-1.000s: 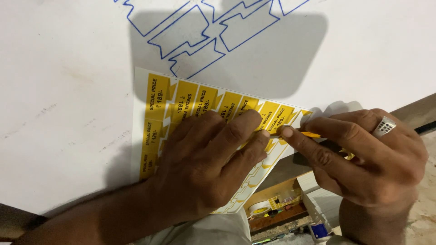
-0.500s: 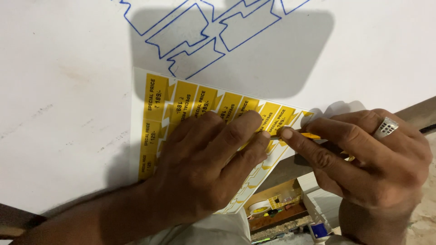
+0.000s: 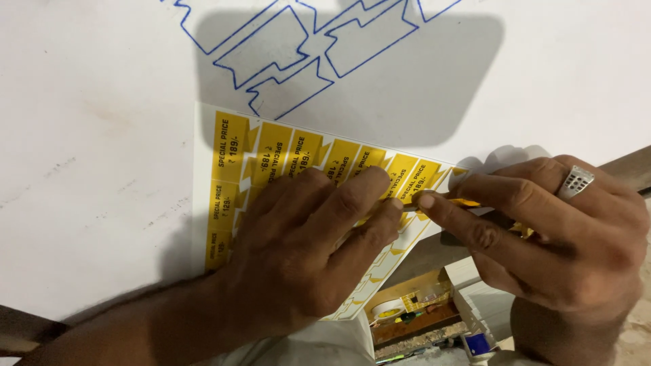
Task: Using a utility knife to carefully cut and separate individual price labels from a larger printed sheet.
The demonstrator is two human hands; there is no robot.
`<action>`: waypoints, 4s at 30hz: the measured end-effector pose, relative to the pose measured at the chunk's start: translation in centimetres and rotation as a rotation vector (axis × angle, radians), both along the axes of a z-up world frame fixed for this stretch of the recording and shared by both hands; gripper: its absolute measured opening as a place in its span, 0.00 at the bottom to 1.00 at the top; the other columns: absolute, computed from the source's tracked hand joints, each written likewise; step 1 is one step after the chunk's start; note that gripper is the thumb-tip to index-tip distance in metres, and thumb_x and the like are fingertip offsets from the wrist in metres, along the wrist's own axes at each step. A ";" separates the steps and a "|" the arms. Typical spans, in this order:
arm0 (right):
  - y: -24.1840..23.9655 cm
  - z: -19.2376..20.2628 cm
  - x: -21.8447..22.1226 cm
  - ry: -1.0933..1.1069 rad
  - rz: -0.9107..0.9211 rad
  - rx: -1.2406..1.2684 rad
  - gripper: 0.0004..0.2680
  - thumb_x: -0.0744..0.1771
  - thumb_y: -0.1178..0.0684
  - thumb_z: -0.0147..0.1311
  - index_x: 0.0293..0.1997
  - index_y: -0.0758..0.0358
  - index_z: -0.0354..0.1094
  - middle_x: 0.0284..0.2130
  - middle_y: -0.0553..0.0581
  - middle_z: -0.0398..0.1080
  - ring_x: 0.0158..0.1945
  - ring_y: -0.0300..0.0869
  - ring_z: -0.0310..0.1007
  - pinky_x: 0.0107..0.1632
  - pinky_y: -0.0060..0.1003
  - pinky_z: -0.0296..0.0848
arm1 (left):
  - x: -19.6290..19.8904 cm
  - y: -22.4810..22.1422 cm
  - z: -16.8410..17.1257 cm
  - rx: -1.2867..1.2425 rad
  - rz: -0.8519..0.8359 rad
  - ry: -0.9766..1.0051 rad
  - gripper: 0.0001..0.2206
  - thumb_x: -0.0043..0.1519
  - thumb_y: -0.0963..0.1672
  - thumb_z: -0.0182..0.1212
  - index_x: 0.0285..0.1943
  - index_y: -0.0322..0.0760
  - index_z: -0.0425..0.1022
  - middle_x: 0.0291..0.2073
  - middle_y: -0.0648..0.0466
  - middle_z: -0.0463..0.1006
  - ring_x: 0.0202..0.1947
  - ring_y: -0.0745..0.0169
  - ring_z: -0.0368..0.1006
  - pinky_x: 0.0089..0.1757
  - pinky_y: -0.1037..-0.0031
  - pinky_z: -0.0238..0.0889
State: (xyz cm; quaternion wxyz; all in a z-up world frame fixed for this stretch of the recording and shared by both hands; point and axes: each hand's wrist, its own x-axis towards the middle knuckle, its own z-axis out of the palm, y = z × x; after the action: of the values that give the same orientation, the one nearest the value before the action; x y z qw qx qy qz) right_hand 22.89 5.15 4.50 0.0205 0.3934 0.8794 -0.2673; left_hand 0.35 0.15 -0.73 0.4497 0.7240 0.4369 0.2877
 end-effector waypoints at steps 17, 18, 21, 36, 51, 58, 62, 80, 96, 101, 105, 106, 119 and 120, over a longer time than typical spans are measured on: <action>-1.0 0.2 0.3 -0.049 -0.062 0.083 0.05 0.62 0.56 0.67 0.36 0.49 0.82 0.28 0.50 0.75 0.31 0.37 0.73 0.34 0.34 0.71 | 0.5 -0.1 -0.1 0.072 -0.019 0.080 0.09 0.60 0.41 0.68 0.48 0.32 0.81 0.48 0.52 0.73 0.34 0.61 0.66 0.33 0.68 0.62; -0.8 0.2 0.5 -0.051 -0.063 0.086 0.05 0.62 0.56 0.67 0.36 0.49 0.82 0.28 0.50 0.75 0.31 0.37 0.73 0.34 0.34 0.71 | 0.5 -0.1 -0.1 0.075 -0.019 0.077 0.09 0.60 0.41 0.68 0.48 0.32 0.81 0.48 0.52 0.73 0.34 0.61 0.66 0.33 0.68 0.62; -0.6 0.1 0.6 -0.032 -0.044 0.053 0.06 0.61 0.59 0.68 0.37 0.52 0.82 0.28 0.50 0.75 0.31 0.38 0.74 0.35 0.35 0.72 | 0.4 -0.2 -0.1 0.049 -0.030 0.077 0.11 0.59 0.41 0.67 0.49 0.32 0.81 0.49 0.51 0.72 0.35 0.60 0.68 0.34 0.68 0.62; -3.2 -0.3 2.2 -0.017 -0.035 0.123 0.04 0.61 0.55 0.68 0.36 0.52 0.81 0.27 0.48 0.75 0.31 0.38 0.75 0.31 0.36 0.67 | 0.2 -0.3 -0.2 0.106 -0.050 0.065 0.10 0.61 0.42 0.66 0.49 0.31 0.80 0.50 0.51 0.74 0.42 0.59 0.70 0.38 0.68 0.62; -4.2 0.9 0.4 -0.145 -0.294 0.023 0.10 0.61 0.55 0.66 0.44 0.57 0.81 0.32 0.52 0.75 0.33 0.39 0.72 0.34 0.34 0.70 | 1.5 -0.2 -0.2 0.100 -0.072 0.055 0.08 0.60 0.41 0.66 0.44 0.32 0.78 0.48 0.52 0.76 0.47 0.56 0.71 0.42 0.66 0.63; -5.4 0.6 1.5 -0.159 -0.283 0.093 0.11 0.63 0.58 0.66 0.49 0.54 0.81 0.35 0.54 0.74 0.36 0.42 0.74 0.32 0.33 0.68 | 2.5 -0.5 0.0 0.153 -0.081 0.076 0.09 0.57 0.42 0.67 0.44 0.33 0.77 0.45 0.52 0.75 0.46 0.57 0.71 0.43 0.66 0.61; -5.2 0.8 1.8 -0.163 -0.294 0.054 0.12 0.61 0.57 0.66 0.49 0.55 0.81 0.35 0.55 0.74 0.36 0.43 0.75 0.31 0.34 0.67 | 3.0 -0.3 0.0 0.138 -0.097 0.050 0.09 0.57 0.42 0.66 0.44 0.33 0.77 0.43 0.52 0.76 0.44 0.57 0.72 0.42 0.66 0.60; -6.4 1.1 2.0 -0.160 -0.347 0.087 0.14 0.62 0.59 0.71 0.52 0.57 0.79 0.39 0.53 0.73 0.40 0.42 0.74 0.34 0.33 0.66 | 3.1 -0.2 0.7 -0.022 -0.083 -0.077 0.14 0.57 0.39 0.68 0.52 0.33 0.75 0.39 0.61 0.77 0.41 0.64 0.72 0.41 0.67 0.54; -9.1 2.8 0.3 -0.189 -0.648 -0.052 0.13 0.62 0.64 0.70 0.50 0.60 0.79 0.36 0.55 0.73 0.35 0.40 0.73 0.32 0.31 0.65 | 2.7 -1.5 0.6 -0.007 -0.087 0.025 0.10 0.59 0.40 0.68 0.47 0.34 0.76 0.43 0.54 0.71 0.43 0.57 0.67 0.43 0.62 0.58; -11.4 2.1 1.0 -0.145 -0.607 -0.001 0.12 0.65 0.64 0.69 0.51 0.57 0.80 0.35 0.51 0.74 0.36 0.39 0.72 0.37 0.32 0.67 | 2.6 -1.5 0.5 0.008 -0.084 0.051 0.10 0.61 0.40 0.68 0.49 0.32 0.76 0.43 0.54 0.71 0.43 0.57 0.66 0.42 0.63 0.58; -11.0 1.6 0.1 -0.169 -0.578 0.056 0.11 0.63 0.64 0.70 0.47 0.58 0.80 0.31 0.52 0.74 0.33 0.42 0.70 0.33 0.34 0.65 | 2.8 -1.6 0.5 0.011 -0.097 0.073 0.10 0.59 0.40 0.67 0.47 0.33 0.76 0.42 0.54 0.71 0.43 0.58 0.67 0.42 0.63 0.57; -11.3 1.7 0.2 -0.187 -0.568 0.070 0.10 0.63 0.63 0.70 0.47 0.57 0.80 0.32 0.52 0.74 0.33 0.41 0.71 0.33 0.34 0.65 | 2.8 -1.7 0.4 -0.001 -0.094 0.077 0.09 0.60 0.40 0.67 0.47 0.34 0.76 0.43 0.54 0.71 0.43 0.58 0.67 0.42 0.63 0.57; -11.6 1.7 -0.6 -0.201 -0.689 0.047 0.09 0.63 0.62 0.70 0.45 0.58 0.80 0.30 0.51 0.74 0.24 0.31 0.67 0.24 0.28 0.61 | 3.4 -2.0 0.7 0.054 -0.104 0.145 0.12 0.59 0.39 0.68 0.50 0.27 0.75 0.44 0.49 0.72 0.44 0.54 0.69 0.42 0.63 0.62; -11.8 1.7 -0.5 -0.201 -0.690 0.048 0.09 0.63 0.62 0.70 0.45 0.58 0.80 0.30 0.51 0.74 0.24 0.31 0.67 0.24 0.28 0.61 | 3.6 -2.0 0.7 0.055 -0.105 0.145 0.12 0.59 0.39 0.68 0.50 0.27 0.75 0.44 0.49 0.72 0.44 0.54 0.69 0.42 0.63 0.62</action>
State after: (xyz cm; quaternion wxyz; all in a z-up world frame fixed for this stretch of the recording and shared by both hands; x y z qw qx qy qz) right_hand 22.41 -6.66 6.22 0.0062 0.6918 0.6944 -0.1977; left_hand 3.91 -1.81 0.01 0.4113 0.7769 0.4216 0.2224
